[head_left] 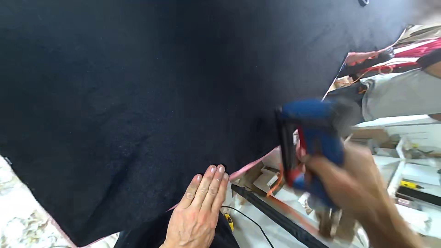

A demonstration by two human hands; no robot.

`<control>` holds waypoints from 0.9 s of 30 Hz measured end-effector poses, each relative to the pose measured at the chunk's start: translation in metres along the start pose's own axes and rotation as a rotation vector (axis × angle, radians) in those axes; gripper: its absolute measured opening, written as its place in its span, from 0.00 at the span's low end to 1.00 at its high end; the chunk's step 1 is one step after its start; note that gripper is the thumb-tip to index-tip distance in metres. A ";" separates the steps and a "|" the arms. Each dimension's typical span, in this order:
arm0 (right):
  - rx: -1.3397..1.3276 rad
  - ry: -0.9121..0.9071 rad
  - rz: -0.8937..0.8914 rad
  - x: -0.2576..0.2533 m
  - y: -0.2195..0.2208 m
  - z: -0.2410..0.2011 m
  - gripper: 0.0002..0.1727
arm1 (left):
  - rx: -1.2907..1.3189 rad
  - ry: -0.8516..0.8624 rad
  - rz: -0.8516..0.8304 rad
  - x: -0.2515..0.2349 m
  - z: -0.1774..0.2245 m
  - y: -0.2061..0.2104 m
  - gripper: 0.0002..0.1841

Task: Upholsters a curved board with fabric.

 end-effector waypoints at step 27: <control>-0.401 0.260 -0.119 0.102 0.082 -0.075 0.20 | 0.223 0.172 0.026 0.022 -0.032 -0.016 0.22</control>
Point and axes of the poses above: each hand's wrist, its own x-axis away from the middle knuckle, its own y-axis out of the palm, z = x × y, the point moved 2 cm from there along -x, towards the middle knuckle, and after that the axes turned 14 degrees about -y, right-handed, at the moved point
